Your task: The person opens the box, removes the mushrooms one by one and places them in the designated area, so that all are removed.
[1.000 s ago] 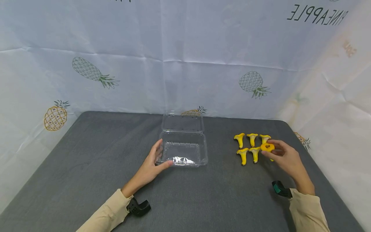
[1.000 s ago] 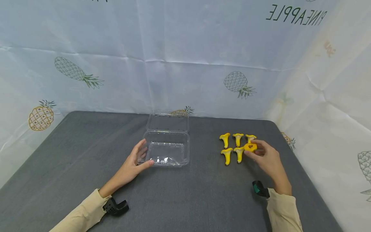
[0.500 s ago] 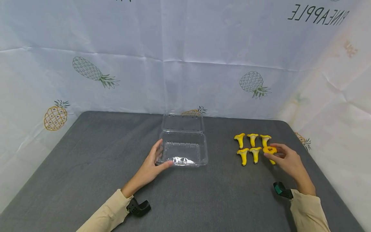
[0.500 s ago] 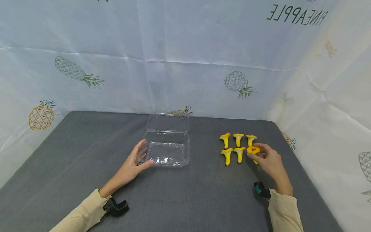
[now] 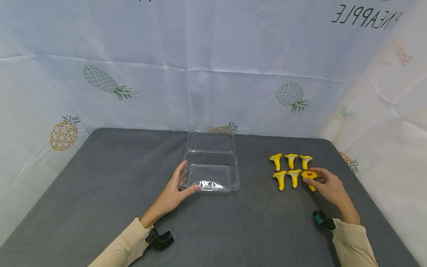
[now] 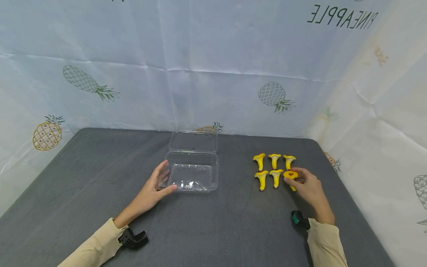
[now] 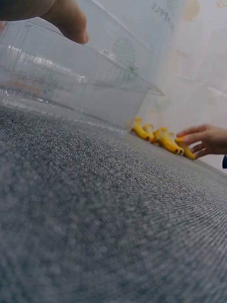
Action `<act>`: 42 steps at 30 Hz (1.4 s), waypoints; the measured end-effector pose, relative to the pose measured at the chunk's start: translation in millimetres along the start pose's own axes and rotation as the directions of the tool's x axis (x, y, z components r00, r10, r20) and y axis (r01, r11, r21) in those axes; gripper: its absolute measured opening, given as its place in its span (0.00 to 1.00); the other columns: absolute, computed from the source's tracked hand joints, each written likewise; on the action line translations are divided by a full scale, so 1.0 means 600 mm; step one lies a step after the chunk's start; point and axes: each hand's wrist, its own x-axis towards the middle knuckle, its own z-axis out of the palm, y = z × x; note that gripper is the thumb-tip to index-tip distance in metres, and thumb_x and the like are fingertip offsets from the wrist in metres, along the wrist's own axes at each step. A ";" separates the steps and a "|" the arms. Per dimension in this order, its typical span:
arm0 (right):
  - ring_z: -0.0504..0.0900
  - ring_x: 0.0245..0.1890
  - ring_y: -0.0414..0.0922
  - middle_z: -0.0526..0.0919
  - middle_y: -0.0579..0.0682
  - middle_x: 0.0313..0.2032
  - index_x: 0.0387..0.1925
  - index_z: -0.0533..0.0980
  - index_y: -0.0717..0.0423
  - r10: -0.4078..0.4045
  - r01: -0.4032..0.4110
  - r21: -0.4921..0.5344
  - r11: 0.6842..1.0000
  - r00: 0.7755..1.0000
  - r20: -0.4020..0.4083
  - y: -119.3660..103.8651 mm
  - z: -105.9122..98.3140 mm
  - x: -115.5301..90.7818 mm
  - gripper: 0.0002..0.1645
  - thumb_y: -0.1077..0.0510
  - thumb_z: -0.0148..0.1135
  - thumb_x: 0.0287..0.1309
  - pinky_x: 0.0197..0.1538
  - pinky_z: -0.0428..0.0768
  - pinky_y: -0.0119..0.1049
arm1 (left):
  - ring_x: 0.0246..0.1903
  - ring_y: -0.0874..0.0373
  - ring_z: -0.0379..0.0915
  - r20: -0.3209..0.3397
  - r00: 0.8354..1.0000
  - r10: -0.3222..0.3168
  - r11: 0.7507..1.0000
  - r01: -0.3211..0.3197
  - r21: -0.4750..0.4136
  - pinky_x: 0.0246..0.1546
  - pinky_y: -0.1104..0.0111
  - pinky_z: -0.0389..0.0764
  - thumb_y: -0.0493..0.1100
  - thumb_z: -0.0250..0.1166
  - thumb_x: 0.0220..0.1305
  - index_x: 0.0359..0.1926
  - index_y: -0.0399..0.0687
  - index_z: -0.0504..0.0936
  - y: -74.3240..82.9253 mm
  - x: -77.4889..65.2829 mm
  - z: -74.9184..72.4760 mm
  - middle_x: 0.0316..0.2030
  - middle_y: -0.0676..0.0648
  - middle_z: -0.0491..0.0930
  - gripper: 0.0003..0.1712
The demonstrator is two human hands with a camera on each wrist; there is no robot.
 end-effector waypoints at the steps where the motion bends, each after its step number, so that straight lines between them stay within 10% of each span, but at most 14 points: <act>1: 0.77 0.55 0.71 0.71 0.76 0.61 0.66 0.64 0.69 0.001 -0.001 -0.001 1.000 1.000 0.000 0.001 0.000 0.000 0.40 0.42 0.58 0.68 0.45 0.84 0.56 | 0.77 0.38 0.44 0.000 1.000 0.000 1.000 0.000 -0.001 0.73 0.42 0.56 0.50 0.68 0.65 0.79 0.50 0.39 0.000 0.000 0.000 0.79 0.41 0.40 0.56; 42: 0.80 0.49 0.69 0.78 0.73 0.52 0.65 0.66 0.69 0.121 -0.115 0.042 0.992 0.971 -0.208 -0.008 0.029 0.001 0.32 0.55 0.62 0.66 0.41 0.83 0.55 | 0.77 0.38 0.43 -0.002 1.000 0.007 1.000 -0.007 -0.007 0.74 0.42 0.55 0.50 0.68 0.65 0.79 0.48 0.40 -0.001 -0.001 0.001 0.79 0.40 0.40 0.55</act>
